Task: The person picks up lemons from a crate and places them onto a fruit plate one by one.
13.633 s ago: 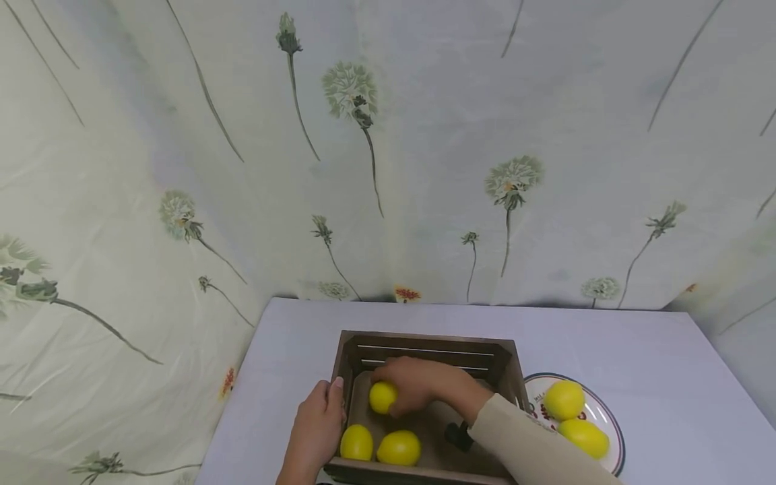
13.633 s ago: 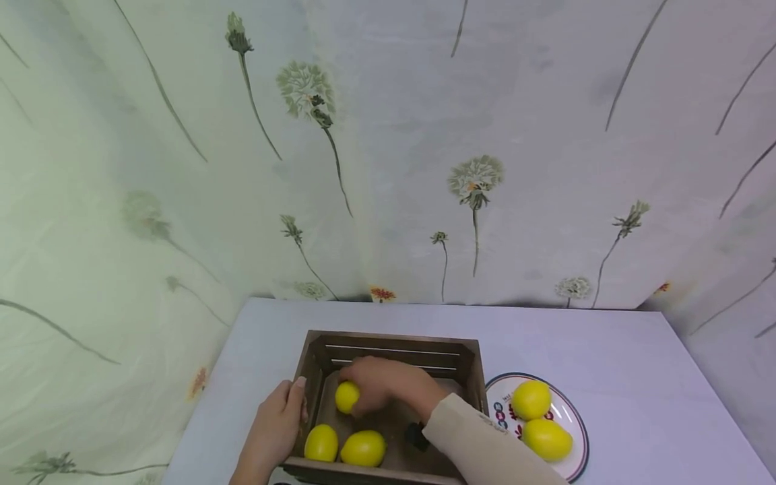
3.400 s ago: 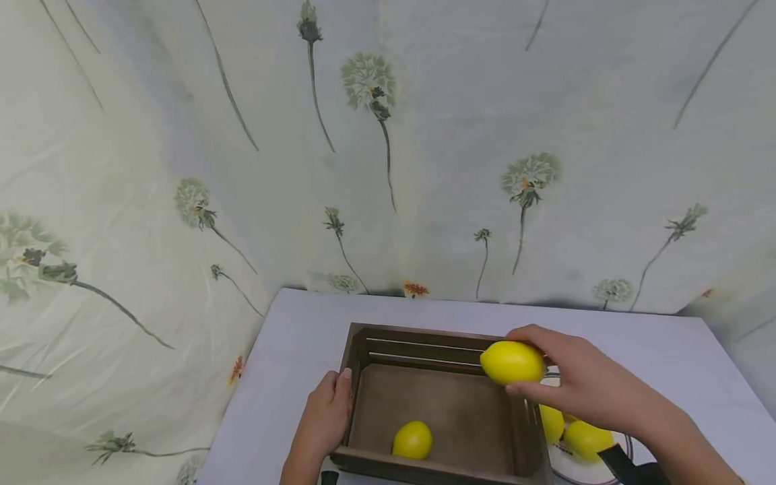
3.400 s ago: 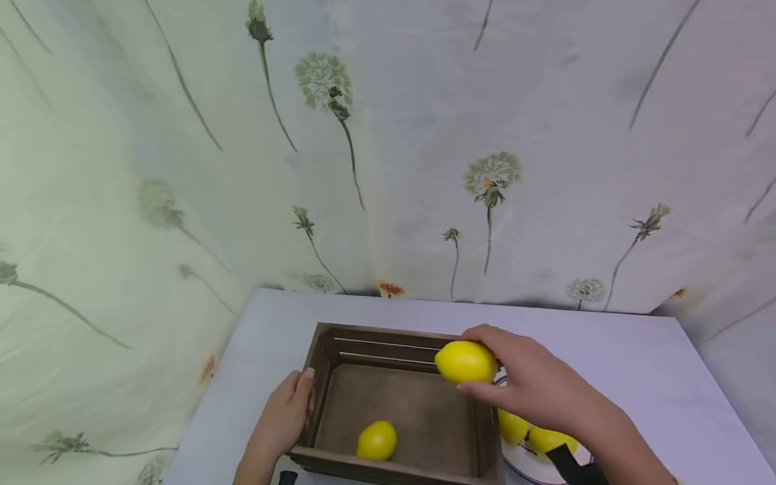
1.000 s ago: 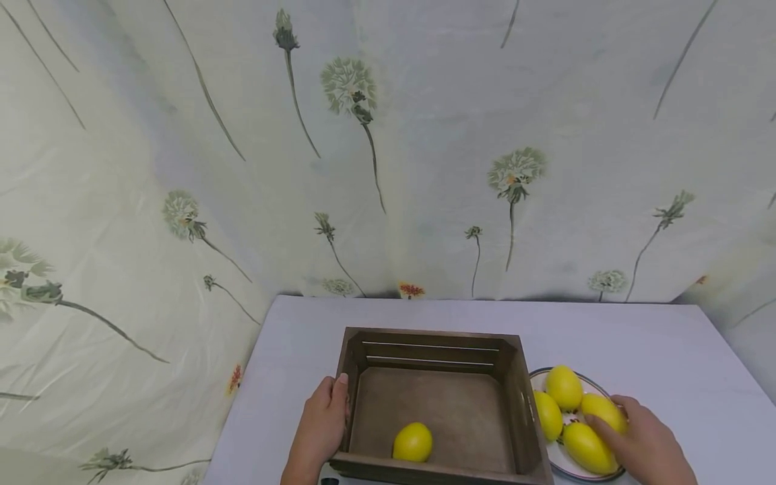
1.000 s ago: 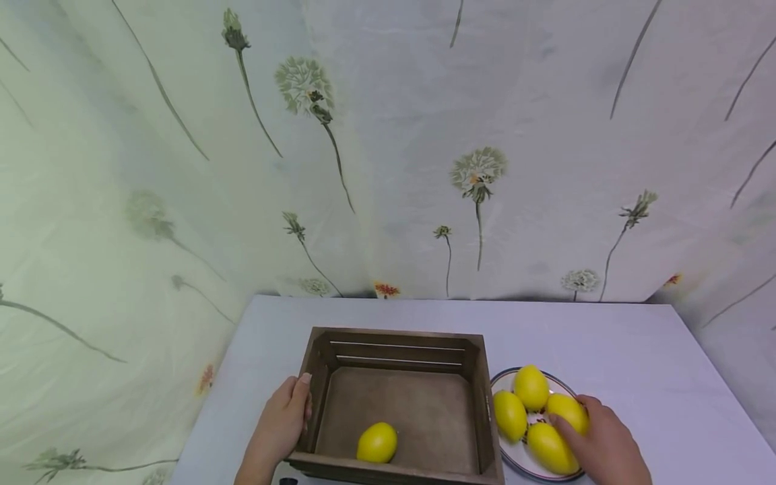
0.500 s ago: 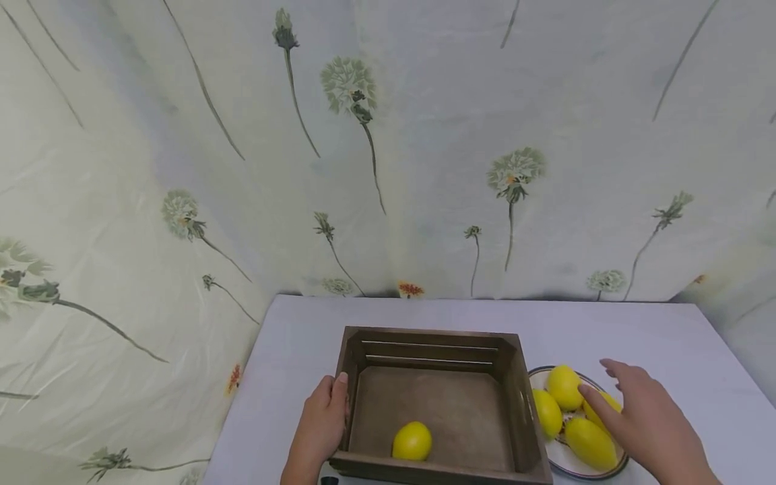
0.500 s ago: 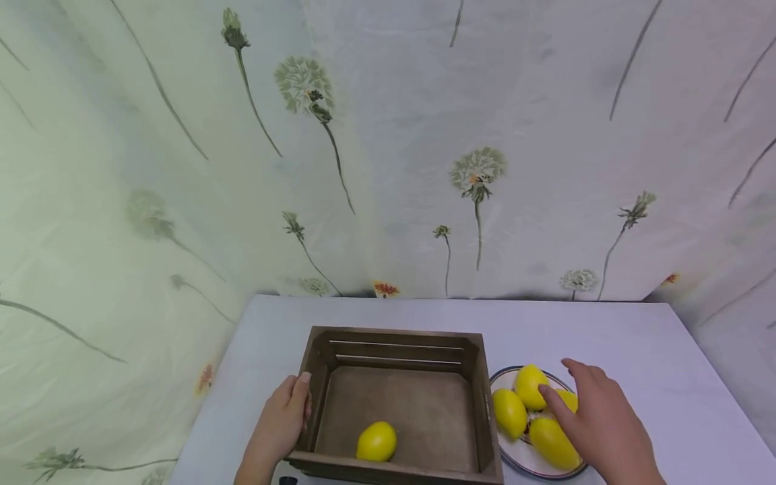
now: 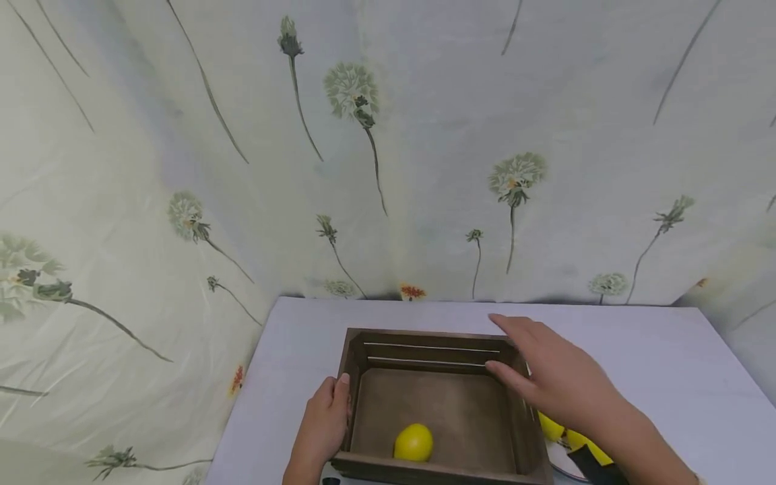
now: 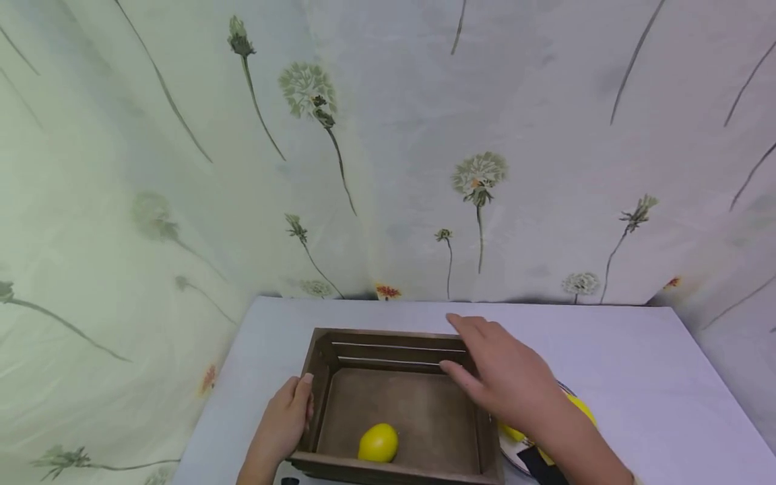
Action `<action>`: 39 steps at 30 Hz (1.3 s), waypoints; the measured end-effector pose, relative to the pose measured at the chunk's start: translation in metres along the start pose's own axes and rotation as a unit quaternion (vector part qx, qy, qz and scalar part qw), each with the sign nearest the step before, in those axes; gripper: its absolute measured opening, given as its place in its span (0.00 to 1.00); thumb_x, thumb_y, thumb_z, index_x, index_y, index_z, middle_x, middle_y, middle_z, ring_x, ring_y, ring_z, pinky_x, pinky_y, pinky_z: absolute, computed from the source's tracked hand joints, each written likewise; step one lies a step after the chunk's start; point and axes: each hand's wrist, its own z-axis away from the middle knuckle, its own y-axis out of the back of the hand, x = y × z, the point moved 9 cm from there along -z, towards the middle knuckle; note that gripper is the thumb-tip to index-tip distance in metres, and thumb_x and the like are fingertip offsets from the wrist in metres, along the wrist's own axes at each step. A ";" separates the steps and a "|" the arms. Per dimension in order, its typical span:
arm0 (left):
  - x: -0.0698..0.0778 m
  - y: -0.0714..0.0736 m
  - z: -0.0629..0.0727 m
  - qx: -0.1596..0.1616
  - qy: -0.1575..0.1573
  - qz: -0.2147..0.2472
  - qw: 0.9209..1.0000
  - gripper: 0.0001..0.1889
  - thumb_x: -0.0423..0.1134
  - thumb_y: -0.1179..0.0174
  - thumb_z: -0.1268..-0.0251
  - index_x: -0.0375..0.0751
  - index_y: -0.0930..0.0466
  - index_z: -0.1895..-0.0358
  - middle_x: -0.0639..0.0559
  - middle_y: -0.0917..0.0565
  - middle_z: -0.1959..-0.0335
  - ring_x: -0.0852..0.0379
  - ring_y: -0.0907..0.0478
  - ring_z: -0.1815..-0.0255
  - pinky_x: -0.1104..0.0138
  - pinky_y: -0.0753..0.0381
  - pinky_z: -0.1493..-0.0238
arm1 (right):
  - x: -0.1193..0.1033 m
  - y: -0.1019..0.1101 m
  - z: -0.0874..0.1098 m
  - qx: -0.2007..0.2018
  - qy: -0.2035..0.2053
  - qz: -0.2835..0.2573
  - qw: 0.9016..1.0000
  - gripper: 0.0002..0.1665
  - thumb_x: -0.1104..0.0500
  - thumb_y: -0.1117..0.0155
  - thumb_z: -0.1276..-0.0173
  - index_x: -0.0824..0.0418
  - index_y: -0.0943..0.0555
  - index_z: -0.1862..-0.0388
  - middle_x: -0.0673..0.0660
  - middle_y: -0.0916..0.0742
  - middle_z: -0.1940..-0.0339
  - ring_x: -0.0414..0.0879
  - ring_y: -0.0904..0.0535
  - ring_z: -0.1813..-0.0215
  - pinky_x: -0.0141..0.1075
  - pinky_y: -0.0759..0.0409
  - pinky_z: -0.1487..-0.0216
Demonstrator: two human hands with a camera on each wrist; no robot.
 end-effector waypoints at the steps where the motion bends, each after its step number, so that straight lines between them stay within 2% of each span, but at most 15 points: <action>1: -0.001 0.001 0.000 0.001 0.000 0.000 1.000 0.27 0.59 0.59 0.14 0.41 0.29 0.65 0.52 0.25 0.76 0.53 0.31 0.79 0.60 0.30 0.78 | -0.013 -0.003 -0.006 0.005 0.025 0.001 1.000 0.41 0.41 0.30 0.27 0.59 0.29 0.24 0.62 0.18 0.33 0.60 0.21 0.35 0.58 0.18 0.45; 3: -0.003 0.001 0.000 0.003 0.002 -0.001 1.000 0.26 0.59 0.59 0.14 0.41 0.29 0.65 0.51 0.25 0.76 0.53 0.31 0.79 0.59 0.30 0.78 | -0.038 -0.012 -0.016 0.006 0.075 0.005 0.997 0.39 0.43 0.28 0.28 0.59 0.27 0.25 0.59 0.17 0.34 0.57 0.19 0.36 0.55 0.17 0.45; 5: -0.004 0.002 0.000 0.006 0.003 -0.002 1.000 0.26 0.58 0.58 0.13 0.41 0.29 0.66 0.51 0.25 0.77 0.53 0.31 0.78 0.60 0.30 0.77 | -0.063 -0.029 -0.023 -0.010 0.128 0.011 0.992 0.38 0.45 0.28 0.28 0.59 0.26 0.26 0.57 0.17 0.35 0.54 0.18 0.38 0.52 0.16 0.46; 8: -0.004 0.001 -0.001 0.010 0.002 0.002 1.000 0.24 0.56 0.56 0.13 0.40 0.29 0.66 0.51 0.25 0.77 0.53 0.30 0.78 0.60 0.29 0.76 | -0.093 -0.065 -0.030 -0.078 0.197 0.018 0.977 0.33 0.46 0.28 0.29 0.58 0.22 0.31 0.54 0.15 0.40 0.49 0.16 0.42 0.46 0.15 0.48; 11: -0.002 -0.002 -0.003 0.007 -0.002 0.005 1.000 0.24 0.57 0.56 0.14 0.41 0.29 0.66 0.51 0.25 0.77 0.53 0.30 0.78 0.60 0.29 0.76 | -0.110 -0.103 -0.031 -0.161 0.234 0.004 0.959 0.25 0.49 0.27 0.30 0.56 0.18 0.37 0.50 0.13 0.49 0.42 0.16 0.53 0.40 0.15 0.54; 14: -0.002 -0.004 -0.003 0.000 -0.002 0.007 1.000 0.25 0.58 0.57 0.14 0.41 0.29 0.65 0.51 0.25 0.77 0.54 0.31 0.78 0.60 0.29 0.77 | -0.118 -0.132 -0.031 -0.219 0.240 -0.015 0.946 0.22 0.52 0.25 0.33 0.53 0.16 0.41 0.46 0.13 0.53 0.37 0.17 0.58 0.37 0.17 0.59; 17: -0.003 -0.004 -0.002 -0.002 0.005 0.005 1.000 0.25 0.58 0.57 0.14 0.41 0.29 0.65 0.51 0.25 0.77 0.54 0.31 0.79 0.60 0.29 0.78 | -0.121 -0.151 -0.031 -0.249 0.246 -0.017 0.937 0.26 0.53 0.21 0.36 0.50 0.16 0.39 0.45 0.13 0.50 0.36 0.17 0.55 0.35 0.17 0.59; 21: -0.005 0.000 -0.003 0.006 0.008 0.006 1.000 0.24 0.57 0.57 0.14 0.41 0.29 0.64 0.51 0.25 0.76 0.53 0.30 0.78 0.60 0.29 0.76 | -0.121 -0.167 -0.032 -0.283 0.251 -0.005 0.926 0.32 0.50 0.18 0.39 0.46 0.17 0.35 0.44 0.14 0.45 0.35 0.19 0.53 0.34 0.18 0.56; 27: -0.007 -0.001 -0.004 0.004 0.005 0.012 1.000 0.25 0.58 0.57 0.14 0.41 0.29 0.65 0.52 0.25 0.76 0.54 0.30 0.78 0.60 0.29 0.77 | -0.118 -0.184 -0.030 -0.341 0.238 0.012 0.909 0.32 0.51 0.17 0.40 0.46 0.16 0.36 0.45 0.15 0.47 0.34 0.22 0.58 0.33 0.19 0.57; 34: -0.009 -0.001 -0.005 0.007 0.010 0.006 1.000 0.25 0.58 0.57 0.14 0.41 0.29 0.65 0.52 0.25 0.77 0.54 0.30 0.79 0.61 0.29 0.79 | -0.122 -0.198 -0.033 -0.353 0.247 0.009 0.902 0.38 0.51 0.17 0.40 0.45 0.20 0.31 0.45 0.15 0.41 0.38 0.18 0.48 0.38 0.18 0.49; 39: -0.008 0.000 -0.005 0.005 0.011 0.004 1.000 0.25 0.58 0.58 0.14 0.41 0.29 0.65 0.52 0.25 0.77 0.54 0.30 0.80 0.61 0.29 0.79 | -0.121 -0.205 -0.036 -0.367 0.237 0.004 0.900 0.37 0.52 0.16 0.41 0.46 0.19 0.32 0.45 0.15 0.43 0.37 0.19 0.49 0.38 0.18 0.48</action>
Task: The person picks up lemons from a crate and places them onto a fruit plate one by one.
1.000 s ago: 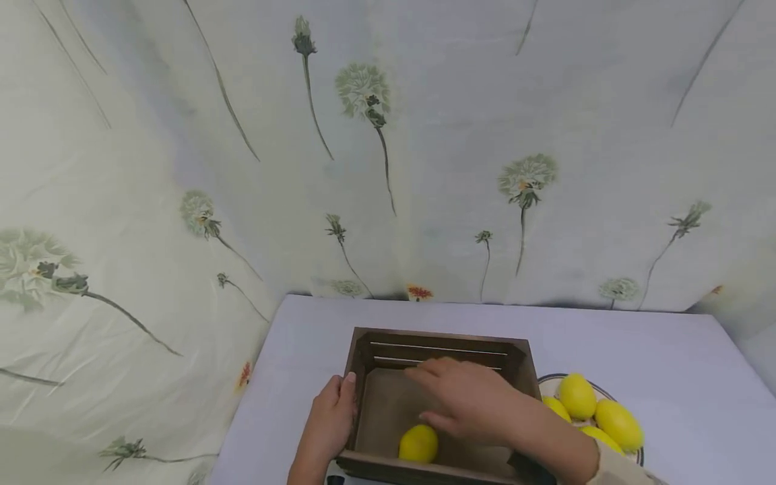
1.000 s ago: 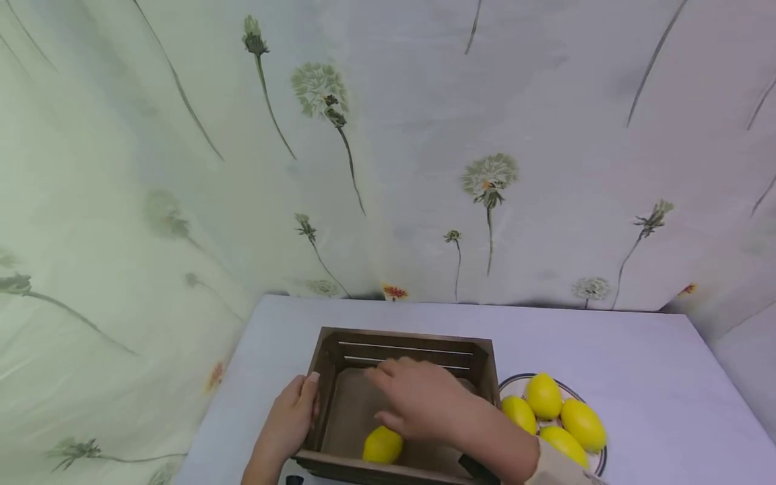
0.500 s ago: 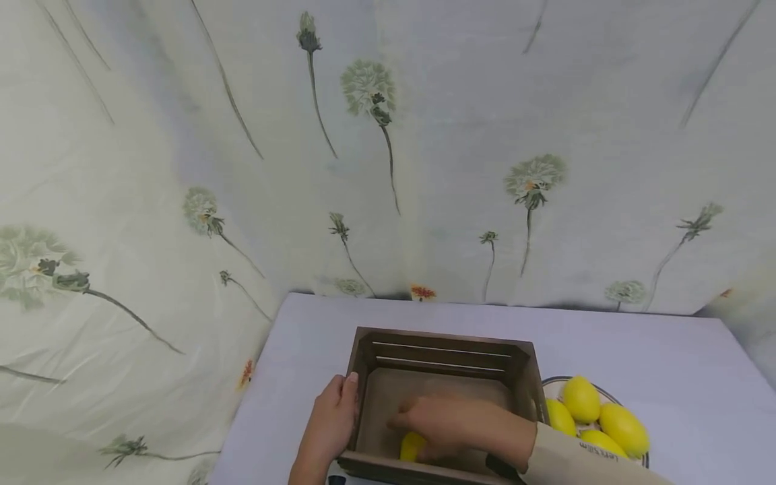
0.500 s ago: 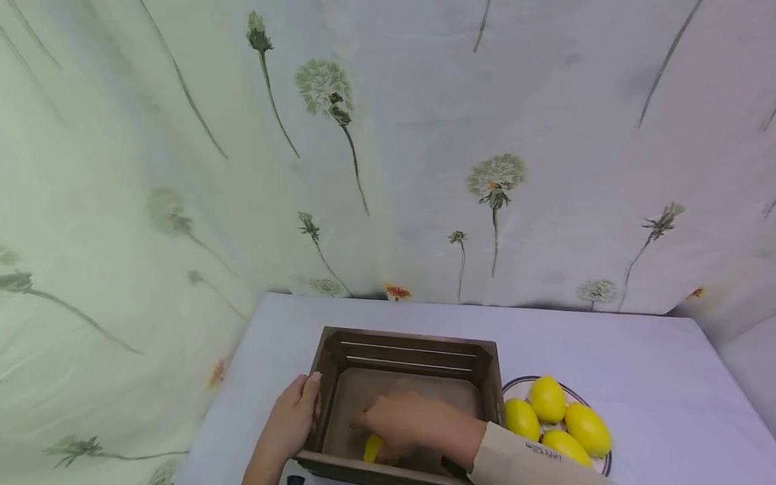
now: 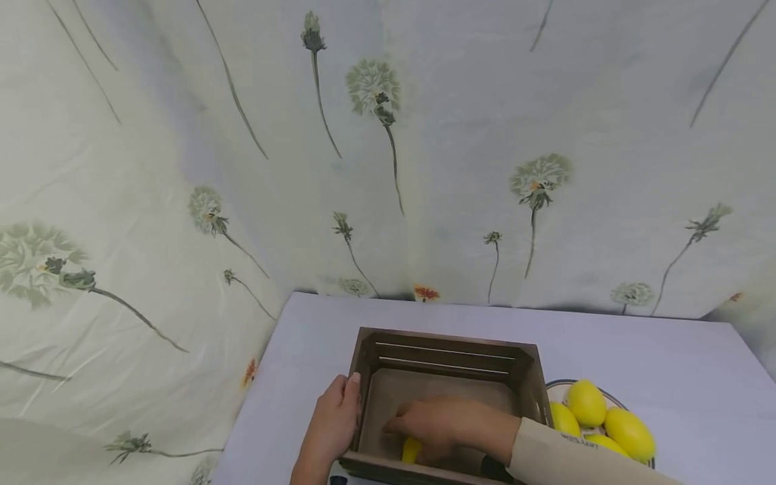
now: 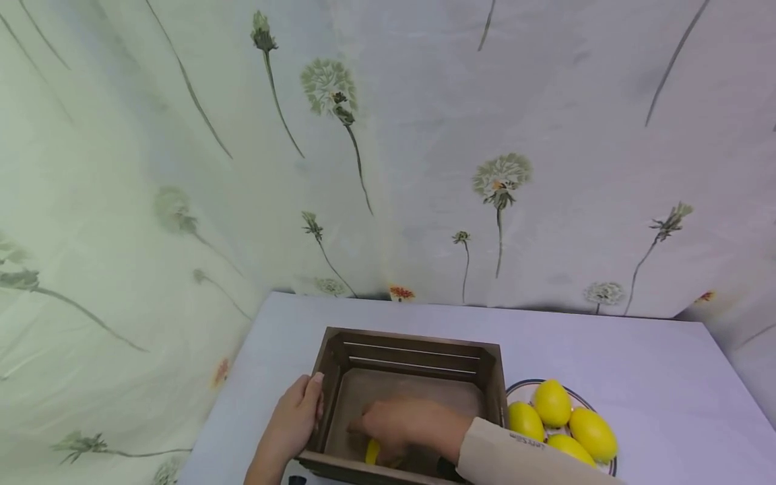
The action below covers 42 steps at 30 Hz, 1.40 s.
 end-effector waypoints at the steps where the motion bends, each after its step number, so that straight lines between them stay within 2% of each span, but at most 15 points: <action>1: 0.000 0.000 0.000 0.000 -0.001 0.000 1.000 0.25 0.58 0.57 0.14 0.41 0.29 0.65 0.51 0.25 0.77 0.54 0.30 0.80 0.61 0.29 0.79 | 0.001 -0.001 -0.001 -0.003 -0.002 -0.001 1.000 0.36 0.52 0.16 0.41 0.46 0.19 0.32 0.45 0.15 0.44 0.37 0.20 0.50 0.38 0.18 0.48; 8: -0.001 0.002 0.000 0.003 -0.003 0.004 1.000 0.25 0.58 0.57 0.14 0.41 0.29 0.65 0.52 0.25 0.77 0.54 0.30 0.79 0.61 0.30 0.79 | 0.005 -0.003 -0.003 -0.009 -0.022 0.005 1.000 0.35 0.53 0.16 0.41 0.46 0.18 0.34 0.45 0.15 0.47 0.36 0.21 0.56 0.37 0.18 0.52; 14: -0.004 0.000 0.001 -0.001 0.003 0.013 1.000 0.26 0.59 0.58 0.14 0.41 0.29 0.65 0.51 0.26 0.77 0.54 0.31 0.81 0.61 0.31 0.81 | 0.010 -0.017 -0.006 -0.049 -0.052 0.019 0.997 0.27 0.55 0.19 0.38 0.42 0.17 0.40 0.44 0.16 0.54 0.36 0.23 0.63 0.36 0.19 0.61; 16: -0.005 -0.002 0.001 -0.005 0.005 0.013 1.000 0.25 0.58 0.57 0.14 0.41 0.29 0.65 0.52 0.26 0.78 0.55 0.32 0.81 0.62 0.31 0.81 | 0.011 -0.022 -0.006 -0.057 -0.048 0.013 0.997 0.27 0.56 0.21 0.37 0.42 0.17 0.40 0.43 0.16 0.56 0.36 0.24 0.64 0.35 0.20 0.62; 21: -0.001 -0.008 0.000 -0.017 -0.004 0.011 1.000 0.24 0.57 0.57 0.14 0.41 0.29 0.66 0.52 0.25 0.78 0.55 0.32 0.80 0.62 0.31 0.80 | 0.012 -0.027 -0.005 -0.050 -0.027 0.005 0.998 0.27 0.60 0.20 0.39 0.43 0.15 0.42 0.42 0.16 0.61 0.35 0.26 0.65 0.33 0.21 0.62; 28: 0.000 -0.003 0.001 -0.005 -0.005 0.003 1.000 0.25 0.58 0.57 0.14 0.41 0.29 0.66 0.52 0.25 0.77 0.54 0.32 0.80 0.62 0.31 0.79 | 0.015 -0.027 -0.007 -0.047 -0.023 -0.001 0.999 0.27 0.61 0.18 0.43 0.43 0.15 0.46 0.42 0.18 0.62 0.35 0.26 0.64 0.34 0.20 0.58; 34: 0.000 0.000 0.001 -0.008 -0.016 0.003 1.000 0.26 0.59 0.58 0.14 0.41 0.29 0.65 0.52 0.26 0.76 0.54 0.31 0.78 0.61 0.30 0.78 | 0.018 -0.027 -0.009 -0.053 -0.041 -0.015 0.998 0.28 0.61 0.17 0.44 0.43 0.14 0.46 0.42 0.18 0.62 0.37 0.25 0.63 0.36 0.19 0.55; 42: 0.001 0.003 -0.001 -0.008 -0.016 0.007 1.000 0.27 0.61 0.59 0.15 0.41 0.29 0.64 0.52 0.26 0.76 0.54 0.31 0.78 0.61 0.30 0.78 | 0.030 -0.017 -0.013 -0.031 -0.088 -0.014 0.996 0.33 0.59 0.15 0.48 0.44 0.18 0.44 0.46 0.20 0.57 0.39 0.26 0.65 0.37 0.19 0.61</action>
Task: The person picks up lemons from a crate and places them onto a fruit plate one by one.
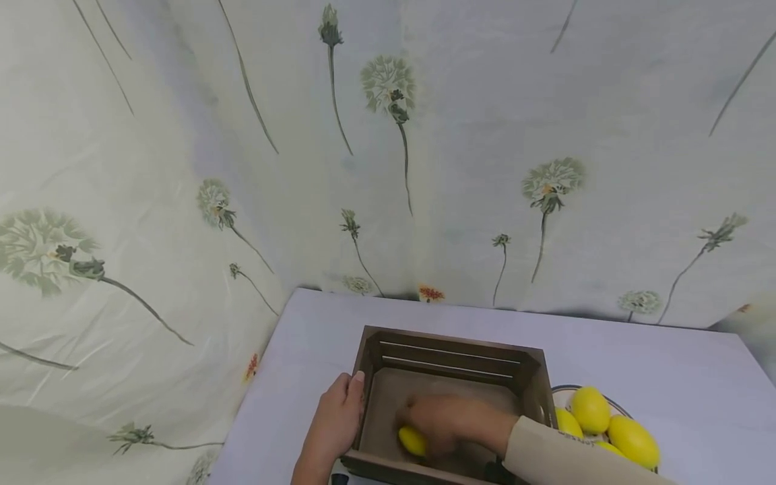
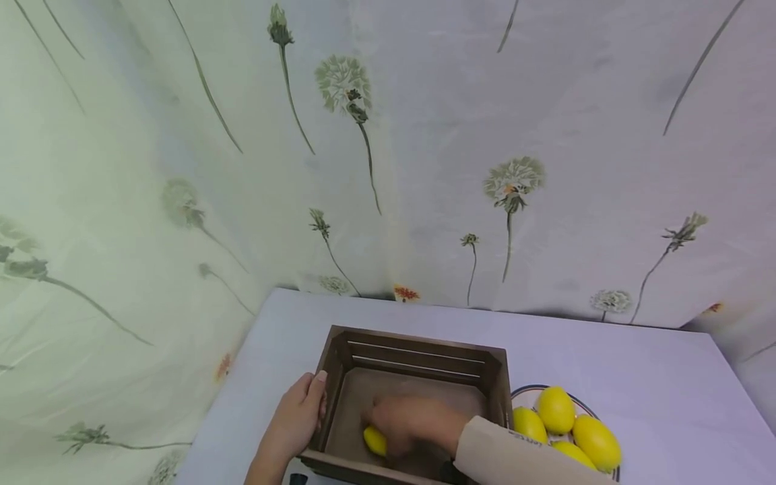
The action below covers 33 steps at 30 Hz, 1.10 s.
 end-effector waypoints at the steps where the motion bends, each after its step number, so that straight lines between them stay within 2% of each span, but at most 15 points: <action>1: 0.000 0.000 0.000 0.001 -0.001 0.002 1.000 0.27 0.61 0.59 0.15 0.41 0.29 0.64 0.52 0.26 0.76 0.54 0.31 0.78 0.61 0.30 0.78 | 0.001 0.001 0.000 0.005 -0.001 -0.006 1.000 0.33 0.59 0.15 0.48 0.44 0.19 0.44 0.46 0.20 0.56 0.39 0.26 0.65 0.37 0.19 0.61; 12: -0.001 -0.002 -0.001 -0.007 0.014 0.006 1.000 0.27 0.61 0.58 0.15 0.40 0.28 0.64 0.52 0.26 0.77 0.55 0.32 0.80 0.63 0.32 0.80 | 0.001 0.014 -0.001 0.045 0.037 -0.045 0.997 0.34 0.58 0.15 0.48 0.47 0.19 0.42 0.45 0.20 0.57 0.37 0.26 0.63 0.37 0.20 0.57; 22: -0.002 -0.002 -0.001 -0.004 0.010 0.008 1.000 0.27 0.62 0.58 0.15 0.41 0.29 0.64 0.52 0.26 0.76 0.55 0.32 0.80 0.63 0.32 0.80 | 0.006 0.025 -0.001 0.082 0.046 -0.075 0.993 0.36 0.55 0.17 0.45 0.50 0.21 0.36 0.44 0.20 0.56 0.36 0.25 0.61 0.38 0.19 0.54; 27: -0.004 -0.002 -0.002 -0.003 0.017 0.001 1.000 0.27 0.61 0.58 0.15 0.41 0.28 0.65 0.52 0.26 0.77 0.55 0.33 0.81 0.64 0.33 0.81 | 0.006 0.030 0.001 0.094 0.054 -0.107 0.988 0.37 0.56 0.19 0.45 0.53 0.22 0.36 0.43 0.20 0.56 0.36 0.25 0.60 0.37 0.19 0.53; 33: -0.004 -0.002 -0.002 -0.004 0.016 0.005 1.000 0.27 0.61 0.57 0.15 0.40 0.28 0.64 0.52 0.26 0.77 0.55 0.33 0.80 0.63 0.33 0.81 | 0.007 0.036 0.003 0.114 0.060 -0.130 0.983 0.36 0.56 0.19 0.47 0.52 0.23 0.38 0.43 0.22 0.56 0.36 0.25 0.61 0.35 0.20 0.55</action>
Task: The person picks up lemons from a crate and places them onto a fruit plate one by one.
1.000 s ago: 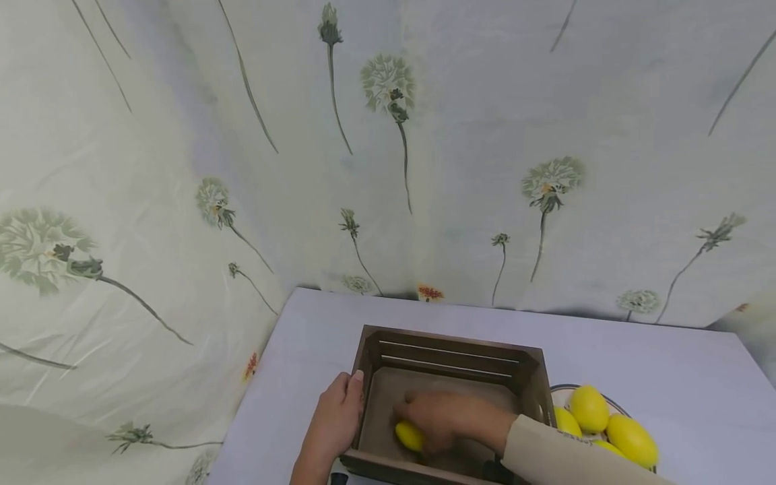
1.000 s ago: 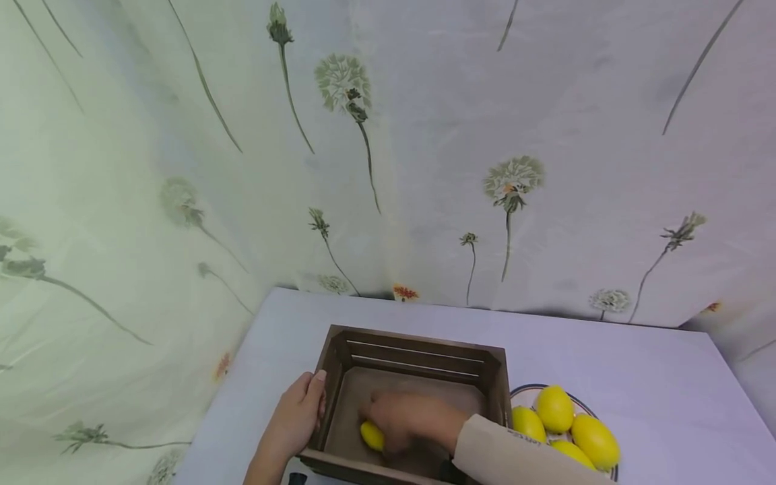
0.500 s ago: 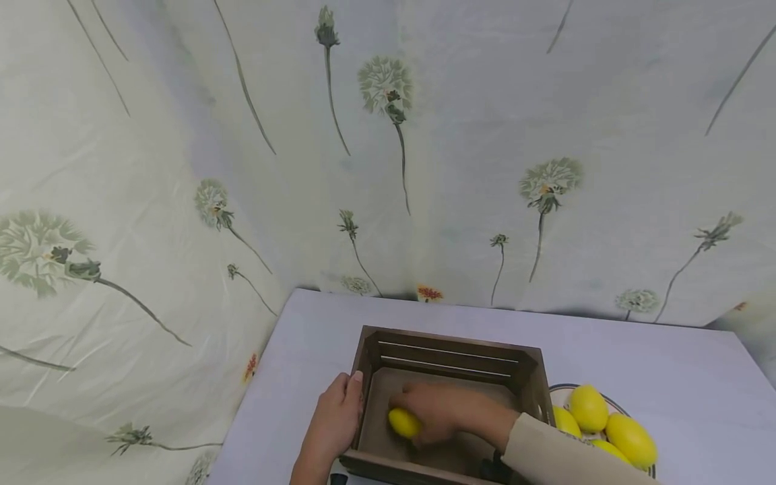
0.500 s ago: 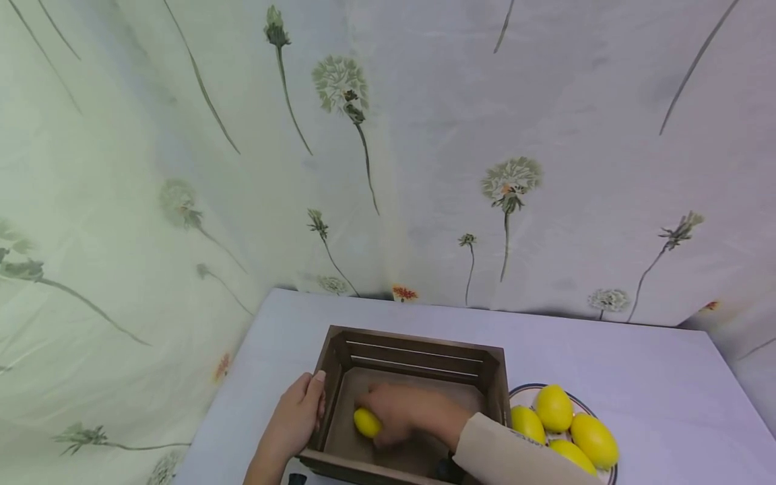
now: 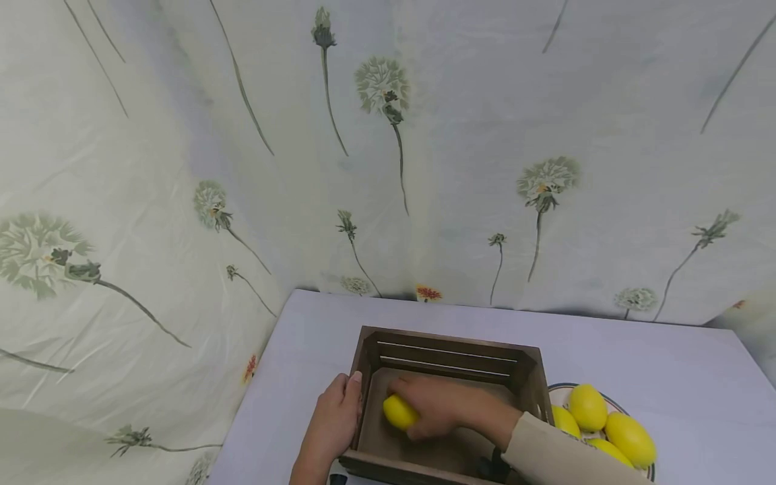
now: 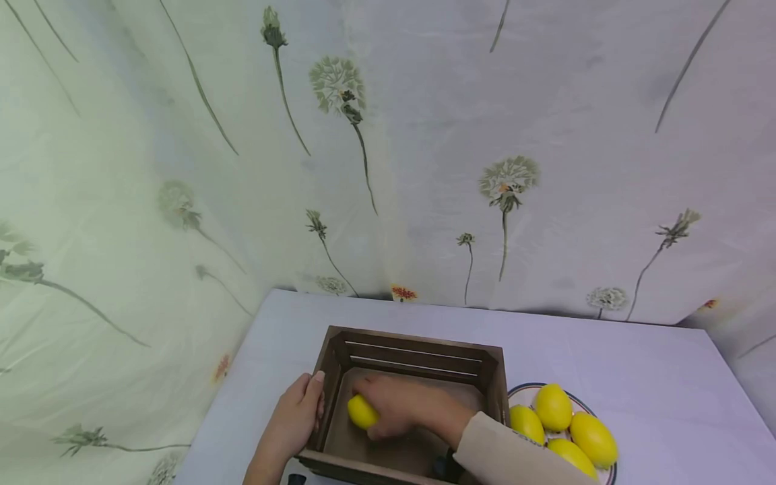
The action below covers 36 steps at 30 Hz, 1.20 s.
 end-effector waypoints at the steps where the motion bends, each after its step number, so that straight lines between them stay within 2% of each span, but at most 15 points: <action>1: 0.000 0.000 0.001 0.000 -0.001 0.002 1.000 0.27 0.61 0.57 0.15 0.40 0.28 0.64 0.52 0.26 0.77 0.55 0.33 0.80 0.63 0.33 0.81 | 0.000 0.001 0.000 0.003 0.001 -0.003 1.000 0.36 0.56 0.19 0.47 0.52 0.23 0.38 0.43 0.22 0.56 0.36 0.25 0.61 0.35 0.20 0.55; 11: 0.001 0.000 0.001 -0.002 0.000 0.005 1.000 0.27 0.60 0.57 0.15 0.39 0.28 0.63 0.51 0.26 0.77 0.55 0.33 0.80 0.63 0.32 0.80 | -0.002 0.005 0.002 0.009 -0.003 -0.022 1.000 0.35 0.56 0.20 0.46 0.51 0.22 0.38 0.43 0.20 0.56 0.37 0.24 0.61 0.37 0.20 0.56; 20: 0.001 0.000 0.002 -0.002 0.005 0.005 1.000 0.28 0.61 0.57 0.15 0.39 0.27 0.63 0.51 0.26 0.77 0.55 0.33 0.80 0.63 0.33 0.80 | -0.003 0.015 0.003 0.043 0.013 -0.009 0.999 0.37 0.54 0.19 0.46 0.52 0.22 0.36 0.45 0.21 0.54 0.38 0.25 0.59 0.36 0.21 0.55; 36: 0.001 0.000 0.001 0.001 0.009 0.001 1.000 0.27 0.60 0.57 0.15 0.39 0.27 0.63 0.51 0.26 0.77 0.54 0.33 0.80 0.63 0.33 0.80 | -0.002 0.027 0.006 0.071 0.021 -0.057 0.996 0.37 0.55 0.21 0.43 0.56 0.25 0.35 0.47 0.21 0.49 0.39 0.24 0.57 0.36 0.21 0.52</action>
